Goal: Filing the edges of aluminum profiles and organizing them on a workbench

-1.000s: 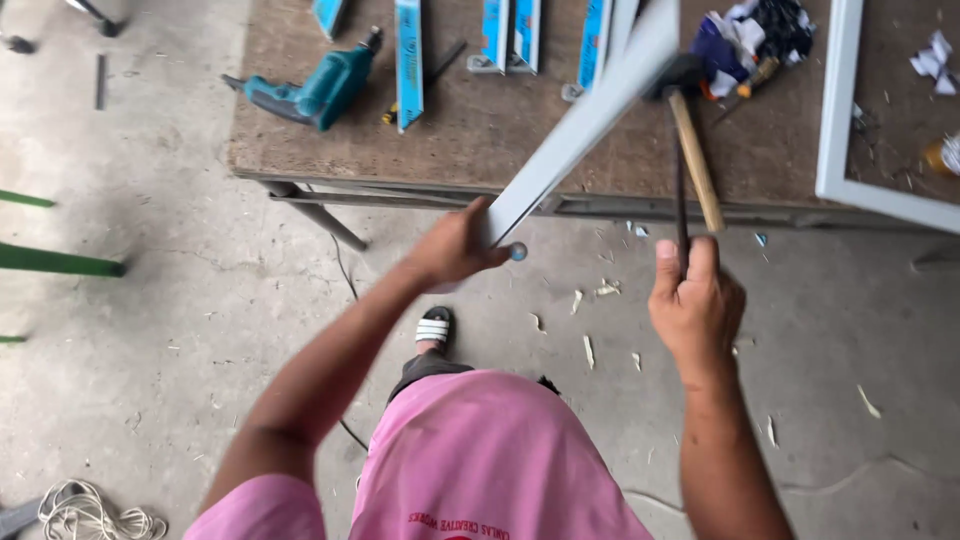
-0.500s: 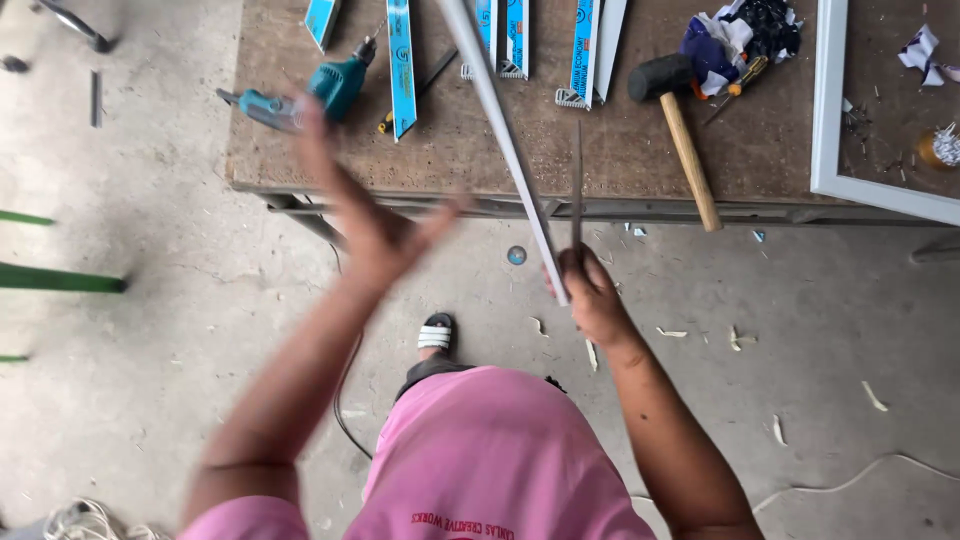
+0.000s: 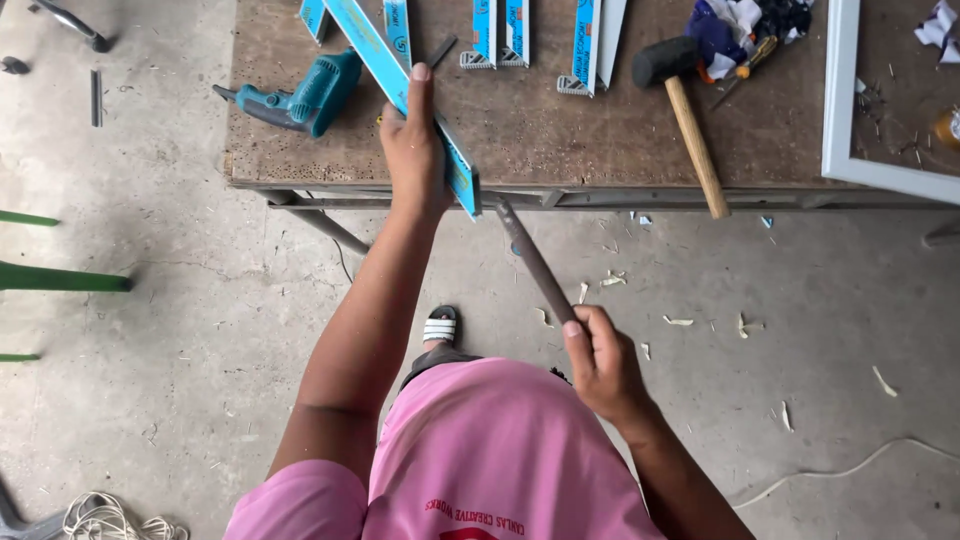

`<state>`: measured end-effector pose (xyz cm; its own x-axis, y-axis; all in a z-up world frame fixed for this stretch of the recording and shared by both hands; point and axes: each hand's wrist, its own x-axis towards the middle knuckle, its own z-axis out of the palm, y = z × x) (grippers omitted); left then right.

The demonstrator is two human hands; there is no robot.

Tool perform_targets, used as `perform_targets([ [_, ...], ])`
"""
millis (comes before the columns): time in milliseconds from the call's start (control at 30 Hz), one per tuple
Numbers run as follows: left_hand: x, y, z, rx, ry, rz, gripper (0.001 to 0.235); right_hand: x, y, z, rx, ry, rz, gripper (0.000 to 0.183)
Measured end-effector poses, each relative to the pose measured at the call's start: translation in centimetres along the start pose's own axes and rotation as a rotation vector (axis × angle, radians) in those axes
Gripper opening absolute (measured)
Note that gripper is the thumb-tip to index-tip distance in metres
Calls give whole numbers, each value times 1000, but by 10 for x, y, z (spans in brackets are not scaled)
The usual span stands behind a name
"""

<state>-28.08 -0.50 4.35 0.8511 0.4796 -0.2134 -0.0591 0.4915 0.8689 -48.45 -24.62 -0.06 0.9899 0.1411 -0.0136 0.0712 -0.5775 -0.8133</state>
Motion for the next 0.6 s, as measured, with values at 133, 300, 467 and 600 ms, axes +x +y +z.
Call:
perform_targets([
  [133, -3, 1, 6, 90, 38, -10, 41, -15, -10, 5, 43, 57, -3, 24],
  [300, -4, -8, 11, 140, 48, 29, 41, -10, -10, 8, -112, 24, 12, 27],
  [467, 4, -39, 4, 139, -12, 92, 34, 13, -15, 7, -96, 27, -94, 22],
  [600, -3, -42, 12, 163, -65, 192, 32, 52, -15, 25, -112, 102, -137, 22],
])
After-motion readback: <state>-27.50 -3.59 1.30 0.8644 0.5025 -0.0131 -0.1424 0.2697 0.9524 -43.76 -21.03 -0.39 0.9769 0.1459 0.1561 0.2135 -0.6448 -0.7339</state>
